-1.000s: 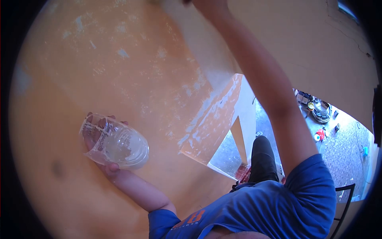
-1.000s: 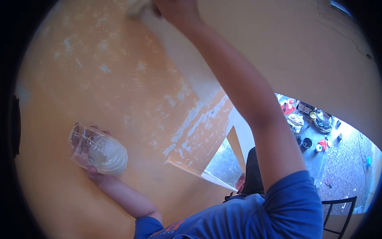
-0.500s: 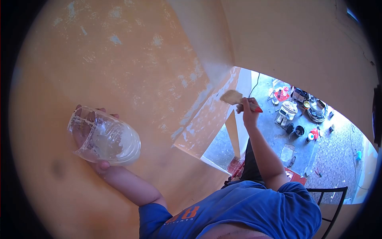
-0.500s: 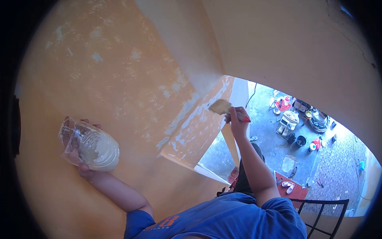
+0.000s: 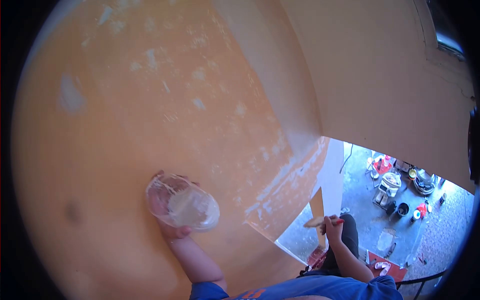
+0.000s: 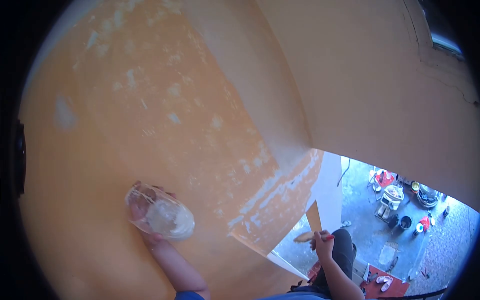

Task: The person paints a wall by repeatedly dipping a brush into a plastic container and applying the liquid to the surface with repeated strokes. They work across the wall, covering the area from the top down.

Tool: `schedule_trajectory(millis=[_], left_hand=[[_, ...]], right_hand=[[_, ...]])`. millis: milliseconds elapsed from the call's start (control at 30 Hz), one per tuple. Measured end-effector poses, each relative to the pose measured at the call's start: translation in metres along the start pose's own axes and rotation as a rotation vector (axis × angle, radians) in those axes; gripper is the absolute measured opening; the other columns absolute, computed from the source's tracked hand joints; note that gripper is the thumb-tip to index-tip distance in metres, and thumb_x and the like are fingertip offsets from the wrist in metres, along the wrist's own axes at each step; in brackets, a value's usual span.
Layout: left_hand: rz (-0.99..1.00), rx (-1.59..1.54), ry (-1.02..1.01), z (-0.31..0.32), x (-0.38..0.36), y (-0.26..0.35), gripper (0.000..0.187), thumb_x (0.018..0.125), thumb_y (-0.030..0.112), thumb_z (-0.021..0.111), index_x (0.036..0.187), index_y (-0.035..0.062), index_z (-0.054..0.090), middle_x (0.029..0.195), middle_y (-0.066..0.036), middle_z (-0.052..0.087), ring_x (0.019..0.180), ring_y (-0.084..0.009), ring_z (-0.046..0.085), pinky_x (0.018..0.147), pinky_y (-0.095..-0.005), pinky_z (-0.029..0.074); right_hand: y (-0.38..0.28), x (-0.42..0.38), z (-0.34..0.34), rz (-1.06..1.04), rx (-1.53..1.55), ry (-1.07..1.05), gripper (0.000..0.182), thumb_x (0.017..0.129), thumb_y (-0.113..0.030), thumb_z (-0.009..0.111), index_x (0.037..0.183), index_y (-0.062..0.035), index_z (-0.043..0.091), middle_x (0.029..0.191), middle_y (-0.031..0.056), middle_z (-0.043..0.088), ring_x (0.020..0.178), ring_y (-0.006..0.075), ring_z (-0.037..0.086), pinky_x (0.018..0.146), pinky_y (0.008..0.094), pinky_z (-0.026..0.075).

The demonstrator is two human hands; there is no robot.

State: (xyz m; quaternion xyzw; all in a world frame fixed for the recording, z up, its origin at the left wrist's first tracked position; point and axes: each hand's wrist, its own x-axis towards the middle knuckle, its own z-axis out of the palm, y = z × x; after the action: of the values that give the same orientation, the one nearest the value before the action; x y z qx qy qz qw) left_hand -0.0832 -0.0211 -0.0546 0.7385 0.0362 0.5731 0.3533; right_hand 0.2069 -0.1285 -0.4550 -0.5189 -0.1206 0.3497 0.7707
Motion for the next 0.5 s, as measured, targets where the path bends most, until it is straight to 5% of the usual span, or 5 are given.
schedule_trajectory(millis=[33,500], left_hand=[[-0.030,-0.081,0.038,0.002,-0.006,-0.002,0.119,0.047,0.034,0.092,0.140,0.0041,0.022,0.119,-0.018,0.051,0.108,-0.0314,0.056,0.091,-0.0466,0.050],[-0.022,-0.289,-0.065,-0.005,-0.025,-0.014,0.115,0.046,0.014,0.091,0.139,0.0057,0.025,0.120,-0.022,0.051,0.110,-0.0380,0.055,0.090,-0.0490,0.049]], right_hand=[[0.001,-0.002,0.001,0.029,-0.039,-0.015,0.017,0.090,-0.016,0.059,0.084,-0.0024,0.050,0.058,0.0082,0.057,0.042,0.0134,0.054,0.037,0.0250,0.042],[0.025,0.009,-0.009,0.128,-0.217,-0.123,0.016,0.088,-0.013,0.059,0.085,-0.0002,0.051,0.060,0.0105,0.059,0.043,0.0168,0.057,0.036,0.0280,0.045]])
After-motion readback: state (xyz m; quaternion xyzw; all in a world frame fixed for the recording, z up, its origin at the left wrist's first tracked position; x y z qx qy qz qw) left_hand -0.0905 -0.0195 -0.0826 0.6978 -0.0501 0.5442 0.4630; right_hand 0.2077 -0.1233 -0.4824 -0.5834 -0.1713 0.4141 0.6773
